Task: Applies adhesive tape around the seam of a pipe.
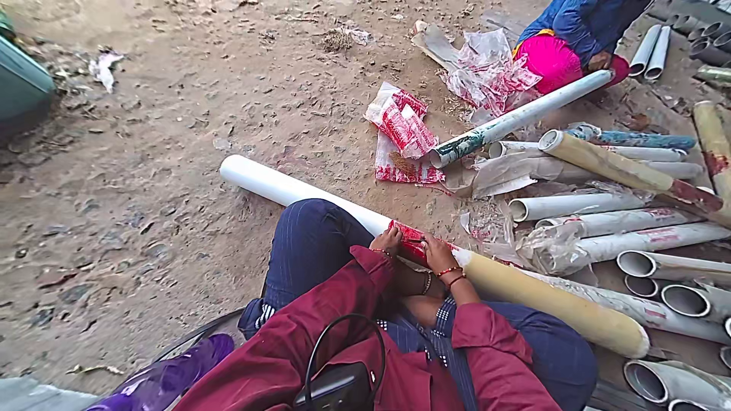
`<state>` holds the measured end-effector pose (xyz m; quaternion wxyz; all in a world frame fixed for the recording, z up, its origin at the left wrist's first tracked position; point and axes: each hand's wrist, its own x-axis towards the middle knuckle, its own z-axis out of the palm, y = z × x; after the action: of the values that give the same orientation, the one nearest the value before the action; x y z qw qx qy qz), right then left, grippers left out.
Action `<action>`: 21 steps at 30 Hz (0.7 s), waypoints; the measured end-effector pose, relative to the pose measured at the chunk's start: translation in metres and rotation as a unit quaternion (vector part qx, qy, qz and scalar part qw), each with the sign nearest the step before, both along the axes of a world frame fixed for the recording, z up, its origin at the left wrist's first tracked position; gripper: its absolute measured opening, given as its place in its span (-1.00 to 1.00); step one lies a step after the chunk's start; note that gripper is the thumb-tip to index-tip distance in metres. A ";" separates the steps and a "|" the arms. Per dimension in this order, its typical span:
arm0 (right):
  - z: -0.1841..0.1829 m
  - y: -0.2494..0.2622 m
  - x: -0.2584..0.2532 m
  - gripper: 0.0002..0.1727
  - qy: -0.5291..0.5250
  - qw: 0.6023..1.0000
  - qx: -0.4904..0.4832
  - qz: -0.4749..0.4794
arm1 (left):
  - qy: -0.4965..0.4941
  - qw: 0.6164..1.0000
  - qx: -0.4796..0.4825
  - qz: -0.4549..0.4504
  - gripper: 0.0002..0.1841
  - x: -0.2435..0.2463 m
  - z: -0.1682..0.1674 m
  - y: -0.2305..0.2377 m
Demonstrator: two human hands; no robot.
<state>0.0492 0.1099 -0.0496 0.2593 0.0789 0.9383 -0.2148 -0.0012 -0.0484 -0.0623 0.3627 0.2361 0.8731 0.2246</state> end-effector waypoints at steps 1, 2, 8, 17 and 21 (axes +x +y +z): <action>0.002 -0.003 -0.003 -0.55 0.000 1.000 0.008 0.015 | -0.010 1.000 -0.001 0.008 -0.57 0.001 0.007 0.000; 0.004 -0.005 -0.005 -0.55 0.006 1.000 0.012 0.023 | -0.016 1.000 -0.004 0.014 -0.57 0.002 0.012 -0.001; 0.011 -0.005 -0.016 -0.56 -0.026 0.999 0.034 0.013 | -0.069 0.991 -0.022 0.109 -0.59 0.002 0.009 -0.001; -0.002 -0.014 -0.015 -0.59 -0.014 0.999 -0.003 -0.047 | 0.499 0.780 -0.025 0.375 -0.74 0.074 -0.103 0.069; 0.000 -0.021 -0.017 -0.59 -0.017 0.999 0.046 -0.023 | 0.285 0.920 -0.078 0.259 -0.63 0.074 -0.067 0.056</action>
<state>0.0322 0.0893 -0.0499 0.2664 0.1162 0.9405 -0.1759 0.0726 0.0080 -0.1292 0.0448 0.0269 0.9849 0.1648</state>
